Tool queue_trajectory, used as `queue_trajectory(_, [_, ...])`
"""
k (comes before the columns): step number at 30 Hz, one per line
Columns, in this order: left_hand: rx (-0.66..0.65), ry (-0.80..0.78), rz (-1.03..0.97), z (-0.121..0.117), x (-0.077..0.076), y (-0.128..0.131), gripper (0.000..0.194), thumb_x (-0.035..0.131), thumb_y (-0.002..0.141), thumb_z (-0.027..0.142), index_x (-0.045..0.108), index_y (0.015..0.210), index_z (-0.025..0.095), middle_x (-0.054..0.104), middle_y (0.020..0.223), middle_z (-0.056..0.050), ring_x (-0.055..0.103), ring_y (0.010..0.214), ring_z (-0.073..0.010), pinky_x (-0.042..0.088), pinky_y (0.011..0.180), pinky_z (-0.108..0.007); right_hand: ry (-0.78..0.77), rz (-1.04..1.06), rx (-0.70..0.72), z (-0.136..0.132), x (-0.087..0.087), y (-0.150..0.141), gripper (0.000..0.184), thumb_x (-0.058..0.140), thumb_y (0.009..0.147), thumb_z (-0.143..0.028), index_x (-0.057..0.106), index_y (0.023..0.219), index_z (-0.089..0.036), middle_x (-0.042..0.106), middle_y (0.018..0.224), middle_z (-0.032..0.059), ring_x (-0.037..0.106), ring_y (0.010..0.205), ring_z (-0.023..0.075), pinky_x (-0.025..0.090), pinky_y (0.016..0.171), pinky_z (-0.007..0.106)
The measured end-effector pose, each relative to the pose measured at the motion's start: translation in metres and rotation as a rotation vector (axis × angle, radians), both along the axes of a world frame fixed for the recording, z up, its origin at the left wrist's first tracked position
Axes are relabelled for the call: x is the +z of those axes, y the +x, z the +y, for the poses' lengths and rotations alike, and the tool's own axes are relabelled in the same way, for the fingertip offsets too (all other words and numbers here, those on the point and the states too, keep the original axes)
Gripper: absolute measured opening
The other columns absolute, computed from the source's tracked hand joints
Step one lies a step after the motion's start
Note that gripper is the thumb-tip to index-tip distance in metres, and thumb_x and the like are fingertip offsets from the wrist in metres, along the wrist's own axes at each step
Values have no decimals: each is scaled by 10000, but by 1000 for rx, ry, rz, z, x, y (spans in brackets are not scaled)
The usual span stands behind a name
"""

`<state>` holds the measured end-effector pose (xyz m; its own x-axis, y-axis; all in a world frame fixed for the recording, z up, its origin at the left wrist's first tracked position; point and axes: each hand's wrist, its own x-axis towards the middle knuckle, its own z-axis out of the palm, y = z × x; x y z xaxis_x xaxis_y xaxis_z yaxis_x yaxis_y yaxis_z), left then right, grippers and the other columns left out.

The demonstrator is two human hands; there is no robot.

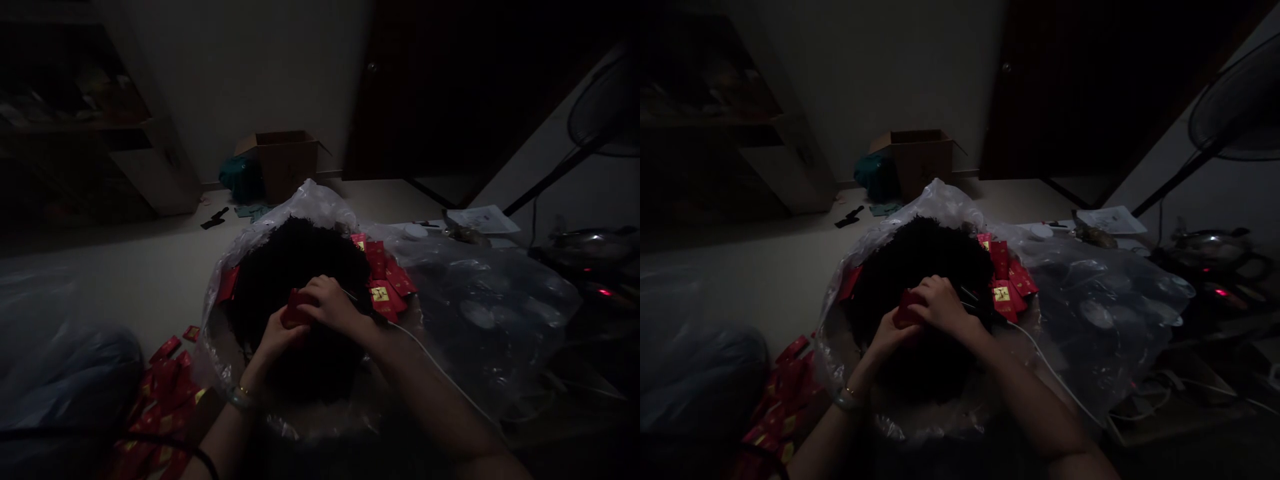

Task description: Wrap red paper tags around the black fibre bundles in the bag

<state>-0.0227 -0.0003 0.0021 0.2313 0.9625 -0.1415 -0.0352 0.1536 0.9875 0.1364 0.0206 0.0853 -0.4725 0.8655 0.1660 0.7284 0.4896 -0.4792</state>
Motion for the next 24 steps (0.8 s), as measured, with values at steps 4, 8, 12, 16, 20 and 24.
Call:
queue_trajectory(4, [14, 34, 0, -2, -1, 2, 489, 766, 542, 249, 621, 996, 138, 687, 785, -16, 632, 689, -170, 503, 626, -270, -57, -103, 30, -2, 9, 1, 151, 627, 824, -277, 691, 941, -207, 641, 870, 50, 497, 915, 193, 311, 861, 368])
queue_trajectory(8, [66, 98, 58, -2, 0, 4, 468, 761, 542, 244, 633, 980, 137, 684, 782, -8, 623, 689, -164, 500, 638, -264, -114, -74, 89, -3, 12, 0, 114, 622, 826, -262, 704, 885, -209, 629, 854, 47, 489, 918, 192, 343, 834, 346])
queue_trajectory(12, [81, 131, 83, -2, 1, 5, 457, 756, 548, 282, 638, 963, 132, 682, 782, -16, 617, 699, -171, 496, 643, -267, -28, 15, 120, -3, 5, -3, 122, 637, 795, -159, 669, 908, -193, 646, 954, 51, 515, 981, 188, 338, 906, 367])
queue_trajectory(16, [68, 128, 73, -3, -1, 4, 424, 756, 545, 300, 644, 918, 133, 671, 754, -10, 599, 668, -162, 488, 621, -262, -37, 73, 195, -5, 2, -2, 262, 648, 752, -103, 601, 998, -180, 636, 1051, 64, 524, 1042, 190, 319, 970, 387])
queue_trajectory(20, [51, 136, 72, -2, -2, 3, 455, 762, 552, 313, 638, 953, 136, 679, 809, -21, 608, 717, -178, 495, 658, -279, -19, 212, 171, -7, 5, 4, 261, 699, 719, -156, 592, 955, -186, 635, 985, 43, 544, 1001, 186, 366, 938, 361])
queue_trajectory(24, [61, 143, 93, -1, -3, 1, 487, 774, 543, 304, 629, 974, 130, 685, 833, -30, 611, 742, -188, 501, 704, -305, 24, 364, 45, -1, 4, 10, 284, 602, 815, -186, 585, 1098, -169, 632, 973, 61, 575, 917, 166, 440, 833, 309])
